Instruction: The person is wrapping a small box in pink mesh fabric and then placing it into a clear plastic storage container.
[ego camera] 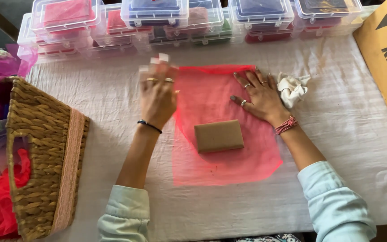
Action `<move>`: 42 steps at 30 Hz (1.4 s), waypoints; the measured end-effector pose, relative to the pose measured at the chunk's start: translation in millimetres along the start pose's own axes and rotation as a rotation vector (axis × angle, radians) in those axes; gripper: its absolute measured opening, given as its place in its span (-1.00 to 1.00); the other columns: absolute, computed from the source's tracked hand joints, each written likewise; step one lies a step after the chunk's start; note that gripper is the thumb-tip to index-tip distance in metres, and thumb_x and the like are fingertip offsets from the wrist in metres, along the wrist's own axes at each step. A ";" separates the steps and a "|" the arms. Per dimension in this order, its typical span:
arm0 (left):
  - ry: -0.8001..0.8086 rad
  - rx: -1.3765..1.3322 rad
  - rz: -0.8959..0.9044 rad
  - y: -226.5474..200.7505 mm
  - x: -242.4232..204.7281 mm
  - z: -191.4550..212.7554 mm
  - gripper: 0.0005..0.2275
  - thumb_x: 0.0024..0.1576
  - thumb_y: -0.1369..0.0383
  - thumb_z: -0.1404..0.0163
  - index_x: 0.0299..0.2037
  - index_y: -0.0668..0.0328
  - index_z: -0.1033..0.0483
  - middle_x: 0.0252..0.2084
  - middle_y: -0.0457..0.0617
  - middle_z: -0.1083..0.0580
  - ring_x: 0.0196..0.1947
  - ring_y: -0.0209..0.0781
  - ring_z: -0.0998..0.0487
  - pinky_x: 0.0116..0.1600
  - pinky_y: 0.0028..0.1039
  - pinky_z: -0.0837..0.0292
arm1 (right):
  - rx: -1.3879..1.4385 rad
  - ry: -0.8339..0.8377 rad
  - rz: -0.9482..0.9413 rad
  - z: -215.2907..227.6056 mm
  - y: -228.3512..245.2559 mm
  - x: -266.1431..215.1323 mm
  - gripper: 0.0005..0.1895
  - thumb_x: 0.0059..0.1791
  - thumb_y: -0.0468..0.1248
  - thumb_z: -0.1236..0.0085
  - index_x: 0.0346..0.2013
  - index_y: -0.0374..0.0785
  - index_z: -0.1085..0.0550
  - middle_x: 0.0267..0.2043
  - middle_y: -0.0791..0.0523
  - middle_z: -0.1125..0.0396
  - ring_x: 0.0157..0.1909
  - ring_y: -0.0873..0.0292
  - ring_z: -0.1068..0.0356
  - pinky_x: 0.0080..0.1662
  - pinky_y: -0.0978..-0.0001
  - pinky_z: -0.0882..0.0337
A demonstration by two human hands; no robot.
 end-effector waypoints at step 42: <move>0.078 -0.570 -0.554 -180.3 -115.6 56.2 -0.36 0.25 -0.08 0.06 0.32 0.37 -0.32 0.35 0.26 -0.33 0.43 0.19 -0.26 0.48 -0.04 -0.11 | 0.074 -0.050 -0.032 -6.1 -11.0 -3.7 -0.25 0.03 0.25 0.03 0.41 -0.04 -0.25 0.47 -0.04 -0.07 0.56 -0.07 0.14 0.41 -0.22 0.18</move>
Point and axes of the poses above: each hand's wrist, its own x-axis towards the middle knuckle, its own z-axis out of the back of the hand, y = z × x, the point moved 8 cm from there along x, towards the middle knuckle
